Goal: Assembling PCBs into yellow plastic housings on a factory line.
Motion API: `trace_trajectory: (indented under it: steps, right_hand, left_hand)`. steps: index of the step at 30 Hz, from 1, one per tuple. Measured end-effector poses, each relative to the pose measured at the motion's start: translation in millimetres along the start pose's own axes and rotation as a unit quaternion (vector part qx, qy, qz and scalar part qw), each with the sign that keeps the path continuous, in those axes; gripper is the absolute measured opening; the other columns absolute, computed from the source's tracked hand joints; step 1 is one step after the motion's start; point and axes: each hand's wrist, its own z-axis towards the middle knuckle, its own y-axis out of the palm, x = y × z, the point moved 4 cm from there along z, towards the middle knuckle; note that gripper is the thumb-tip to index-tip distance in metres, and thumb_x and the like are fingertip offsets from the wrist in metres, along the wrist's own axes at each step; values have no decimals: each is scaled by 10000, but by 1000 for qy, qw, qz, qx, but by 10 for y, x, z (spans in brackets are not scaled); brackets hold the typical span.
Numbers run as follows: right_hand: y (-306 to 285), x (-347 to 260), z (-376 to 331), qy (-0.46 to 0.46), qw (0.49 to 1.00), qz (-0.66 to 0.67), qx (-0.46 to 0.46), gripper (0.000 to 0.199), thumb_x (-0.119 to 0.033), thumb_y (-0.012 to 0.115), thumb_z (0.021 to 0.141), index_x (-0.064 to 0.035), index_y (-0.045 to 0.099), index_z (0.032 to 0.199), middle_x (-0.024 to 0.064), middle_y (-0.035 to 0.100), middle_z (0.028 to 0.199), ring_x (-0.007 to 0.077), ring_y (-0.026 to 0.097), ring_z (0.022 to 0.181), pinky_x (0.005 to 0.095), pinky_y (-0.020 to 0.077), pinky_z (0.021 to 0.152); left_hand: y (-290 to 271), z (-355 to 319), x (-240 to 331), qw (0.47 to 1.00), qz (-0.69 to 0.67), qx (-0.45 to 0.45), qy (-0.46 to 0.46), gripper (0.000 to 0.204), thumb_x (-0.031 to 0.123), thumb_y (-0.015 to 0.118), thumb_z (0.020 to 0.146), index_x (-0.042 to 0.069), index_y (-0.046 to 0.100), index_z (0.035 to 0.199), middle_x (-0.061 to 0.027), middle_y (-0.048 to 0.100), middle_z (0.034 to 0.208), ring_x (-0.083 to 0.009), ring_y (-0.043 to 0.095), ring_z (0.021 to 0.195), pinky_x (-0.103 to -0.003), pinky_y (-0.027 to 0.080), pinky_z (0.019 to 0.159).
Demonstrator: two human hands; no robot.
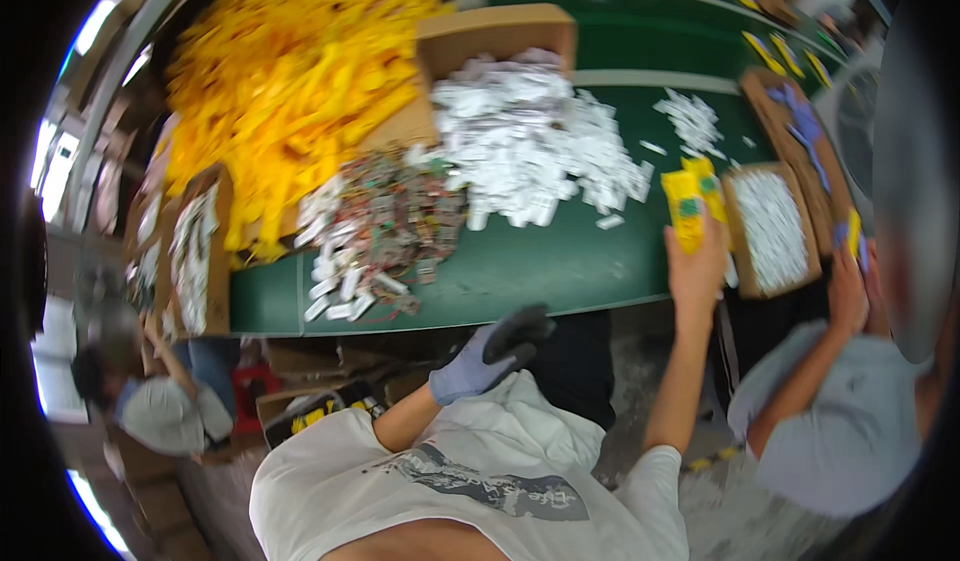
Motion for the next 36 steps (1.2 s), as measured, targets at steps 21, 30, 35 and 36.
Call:
trace_trajectory:
  steps: [21,30,35,36]
  right_hand:
    - [-780,-530,-899,-153,927,231,253,170,-92,536,867,29,651,838,90,614,783,171,565,651,258,435,542]
    - [-1545,-1190,-673,-485,683,498,224,417,-334,439,908,18,547,1103,139,587,1009,210,574,852,347,487,724]
    - [-1302,-1333,-545,-457,702,531,130,375,-308,478,887,8,558,1072,123,587,994,203,568,828,333,481,712]
    - [-1275,-1374,-545,-449,708,533,111,367,-302,485,883,7,560,1066,120,587,991,201,567,823,330,480,709]
  left_hand:
    - [-3610,1253,842,573,770,235,-151,235,230,540,777,113,655,945,-129,642,1020,-303,604,966,-392,486,795]
    - [-2884,114,1518,630,578,485,181,206,50,658,683,70,598,879,-179,476,1244,-337,521,1078,-399,439,897]
    - [-2346,-824,1495,742,381,488,255,209,-135,466,686,-10,536,838,-130,573,1156,-194,538,1045,-260,415,867]
    - [-2179,-1023,1460,729,405,496,242,205,-141,454,669,-10,535,804,-135,584,1134,-200,544,1040,-264,413,871]
